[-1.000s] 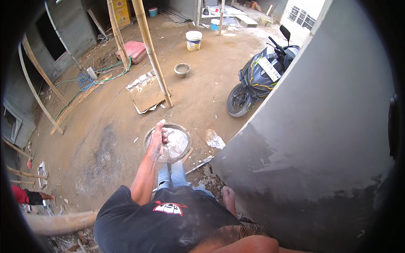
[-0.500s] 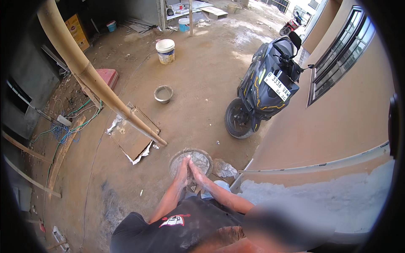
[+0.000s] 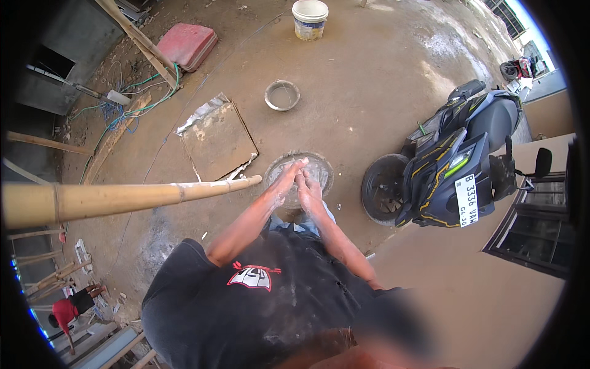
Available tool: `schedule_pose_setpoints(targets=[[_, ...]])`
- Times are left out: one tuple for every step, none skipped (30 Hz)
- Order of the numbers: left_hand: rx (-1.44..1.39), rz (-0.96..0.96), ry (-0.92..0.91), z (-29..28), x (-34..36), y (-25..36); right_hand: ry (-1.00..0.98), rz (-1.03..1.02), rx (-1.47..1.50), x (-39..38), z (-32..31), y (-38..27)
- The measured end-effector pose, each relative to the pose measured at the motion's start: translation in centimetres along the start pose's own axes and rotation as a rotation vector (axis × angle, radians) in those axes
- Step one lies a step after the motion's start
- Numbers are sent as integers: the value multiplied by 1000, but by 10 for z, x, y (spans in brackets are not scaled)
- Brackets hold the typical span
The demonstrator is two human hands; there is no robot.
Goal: The person mixes cement by hand using a hoe, pouring water from a bucket into a pile of dry mixture and stirring it together.
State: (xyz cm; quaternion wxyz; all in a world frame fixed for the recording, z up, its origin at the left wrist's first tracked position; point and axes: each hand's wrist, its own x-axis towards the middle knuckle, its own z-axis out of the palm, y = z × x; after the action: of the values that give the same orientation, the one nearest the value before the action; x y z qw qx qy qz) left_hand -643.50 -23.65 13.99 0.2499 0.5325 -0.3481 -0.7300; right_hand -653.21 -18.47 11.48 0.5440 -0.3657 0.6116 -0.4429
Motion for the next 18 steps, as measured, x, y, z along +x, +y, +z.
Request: schedule_pose_setpoints(targets=[[-6,-22,4,5,19,12,22,-11,-93,25,-9,-3],[-40,-35,-21,10,36,22,22,30,24,45,-15,-19],[-74,-46,-50,15,56,33,11,51,16,69,-25,-22],[-89,-64,-44,21,80,44,33,166,-31,95,-41,-22],[-84,-36,-97,26,108,52,77,219,-34,117,-50,-36],[-73,-11,-144,24,137,57,113,276,-32,138,-57,-49],[-80,-27,-136,16,172,64,106,294,-33,164,-65,-42],[76,33,-292,12,215,69,154,265,-105,189,-82,-26],[233,94,-445,11,248,84,197,238,-173,213,-92,-23],[252,72,-146,11,272,94,213,265,-182,232,-102,-21],[246,50,-155,-4,313,93,256,322,-148,253,-104,-39],[233,6,-32,-26,369,80,314,371,-120,279,-109,-46],[226,-38,85,-51,426,61,365,384,-138,305,-116,-38],[201,-39,204,-75,477,33,423,397,-157,330,-119,-30],[171,-13,337,-112,541,-3,451,412,-144,361,-119,-23],[227,-99,435,-197,595,-44,440,433,-91,381,-104,-18],[346,-267,416,-162,641,-46,546,423,-101,389,-134,7],[191,-344,499,-191,680,-61,574,463,-76,409,-136,12]])
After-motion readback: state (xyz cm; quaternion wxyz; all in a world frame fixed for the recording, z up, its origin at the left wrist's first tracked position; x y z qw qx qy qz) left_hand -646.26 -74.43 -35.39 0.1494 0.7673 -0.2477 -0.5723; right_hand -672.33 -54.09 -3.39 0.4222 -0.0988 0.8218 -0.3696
